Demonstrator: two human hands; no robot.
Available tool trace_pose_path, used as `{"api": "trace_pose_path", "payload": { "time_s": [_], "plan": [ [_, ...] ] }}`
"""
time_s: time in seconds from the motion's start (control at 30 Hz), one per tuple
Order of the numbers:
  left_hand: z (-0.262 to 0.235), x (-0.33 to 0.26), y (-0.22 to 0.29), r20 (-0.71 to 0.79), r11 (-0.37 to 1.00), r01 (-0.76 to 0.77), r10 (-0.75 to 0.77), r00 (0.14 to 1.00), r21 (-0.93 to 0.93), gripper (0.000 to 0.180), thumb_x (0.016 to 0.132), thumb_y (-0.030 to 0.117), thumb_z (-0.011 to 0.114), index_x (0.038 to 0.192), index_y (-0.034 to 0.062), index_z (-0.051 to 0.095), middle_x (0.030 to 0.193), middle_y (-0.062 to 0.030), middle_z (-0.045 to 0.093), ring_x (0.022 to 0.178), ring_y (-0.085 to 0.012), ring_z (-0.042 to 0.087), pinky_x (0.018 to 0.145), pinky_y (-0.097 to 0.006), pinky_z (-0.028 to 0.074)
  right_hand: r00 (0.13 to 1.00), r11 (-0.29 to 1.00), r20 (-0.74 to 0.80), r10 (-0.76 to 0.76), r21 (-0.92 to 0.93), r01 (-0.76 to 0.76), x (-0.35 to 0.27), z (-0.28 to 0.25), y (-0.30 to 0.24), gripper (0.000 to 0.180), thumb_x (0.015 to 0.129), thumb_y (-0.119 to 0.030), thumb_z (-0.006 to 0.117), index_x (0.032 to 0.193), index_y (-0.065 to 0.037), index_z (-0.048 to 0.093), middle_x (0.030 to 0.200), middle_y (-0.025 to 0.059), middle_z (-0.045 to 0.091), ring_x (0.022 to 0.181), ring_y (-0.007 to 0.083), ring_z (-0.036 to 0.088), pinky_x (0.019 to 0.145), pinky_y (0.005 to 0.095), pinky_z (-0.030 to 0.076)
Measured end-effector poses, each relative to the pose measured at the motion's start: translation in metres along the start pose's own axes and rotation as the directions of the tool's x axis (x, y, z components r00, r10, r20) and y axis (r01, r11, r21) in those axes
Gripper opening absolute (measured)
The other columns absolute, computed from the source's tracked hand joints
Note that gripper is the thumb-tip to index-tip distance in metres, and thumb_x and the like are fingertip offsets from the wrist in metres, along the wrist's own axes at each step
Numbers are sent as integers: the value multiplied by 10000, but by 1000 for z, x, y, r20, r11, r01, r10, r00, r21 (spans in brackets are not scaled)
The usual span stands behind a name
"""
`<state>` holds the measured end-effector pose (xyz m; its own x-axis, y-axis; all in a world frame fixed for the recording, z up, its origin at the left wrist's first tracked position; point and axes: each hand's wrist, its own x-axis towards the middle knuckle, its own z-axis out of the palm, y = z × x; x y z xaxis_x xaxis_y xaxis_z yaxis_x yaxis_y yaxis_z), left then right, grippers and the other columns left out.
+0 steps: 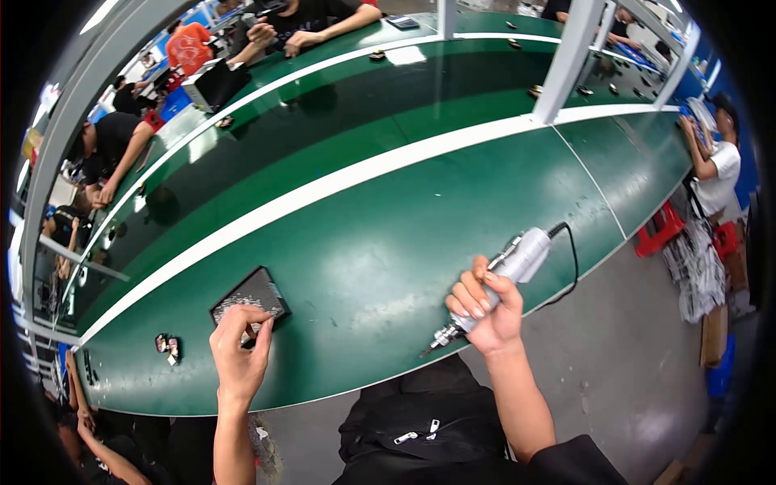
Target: The worker uses an electric screwdriver to attach screws to small electronic components on a factory assembly line.
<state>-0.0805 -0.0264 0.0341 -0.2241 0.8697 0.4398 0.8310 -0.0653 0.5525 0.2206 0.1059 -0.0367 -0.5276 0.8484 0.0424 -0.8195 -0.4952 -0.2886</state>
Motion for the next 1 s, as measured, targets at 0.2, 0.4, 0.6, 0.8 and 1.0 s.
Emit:
{"api": "trace_pose_path", "payload": {
  "time_s": [0.2, 0.4, 0.6, 0.8, 1.0],
  "plan": [
    [47, -13, 29, 103, 982, -92, 110, 989, -167, 117, 753, -82, 682, 848, -14, 672, 796, -103, 674, 628, -184, 594, 542, -268, 463, 1000, 1000, 11, 1, -5, -1, 1, 1, -2, 89, 914, -149, 492, 876, -73, 517, 555, -15, 386, 518, 102, 402, 564, 269, 346],
    [66, -20, 41, 133, 961, -51, 90, 987, -272, 126, 746, -78, 702, 850, -7, 695, 800, -91, 689, 625, -167, 602, 551, -260, 472, 1000, 1000, 21, -4, -11, 5, -2, 1, -2, 92, 912, -159, 499, 873, -78, 516, 546, -15, 382, 505, 102, 394, 560, 268, 350],
    [78, -29, 49, 170, 840, 112, -24, 985, -530, 99, 735, -58, 733, 815, -22, 687, 790, -91, 691, 646, -139, 619, 576, -251, 486, 999, 999, 4, -33, -31, 34, -10, 15, 0, 88, 903, -172, 518, 890, -85, 503, 526, -27, 373, 466, 93, 384, 552, 266, 356],
    [89, -43, 65, 374, 408, 430, -214, 902, -805, 84, 902, 19, 616, 860, -43, 656, 793, -89, 656, 678, -130, 612, 588, -245, 492, 983, 986, 68, -168, 1, 168, -18, 47, 12, 74, 903, -154, 520, 894, -87, 488, 515, -27, 383, 442, 81, 390, 532, 265, 363],
    [107, -58, 82, 415, 75, 435, -192, 889, -897, 256, 1008, 188, 484, 875, -22, 545, 755, -95, 596, 649, -145, 570, 607, -261, 482, 958, 962, 95, -271, -20, 274, -16, 59, 16, 78, 922, -156, 511, 914, -80, 494, 513, -28, 382, 438, 81, 387, 524, 259, 358]
  ]
}}
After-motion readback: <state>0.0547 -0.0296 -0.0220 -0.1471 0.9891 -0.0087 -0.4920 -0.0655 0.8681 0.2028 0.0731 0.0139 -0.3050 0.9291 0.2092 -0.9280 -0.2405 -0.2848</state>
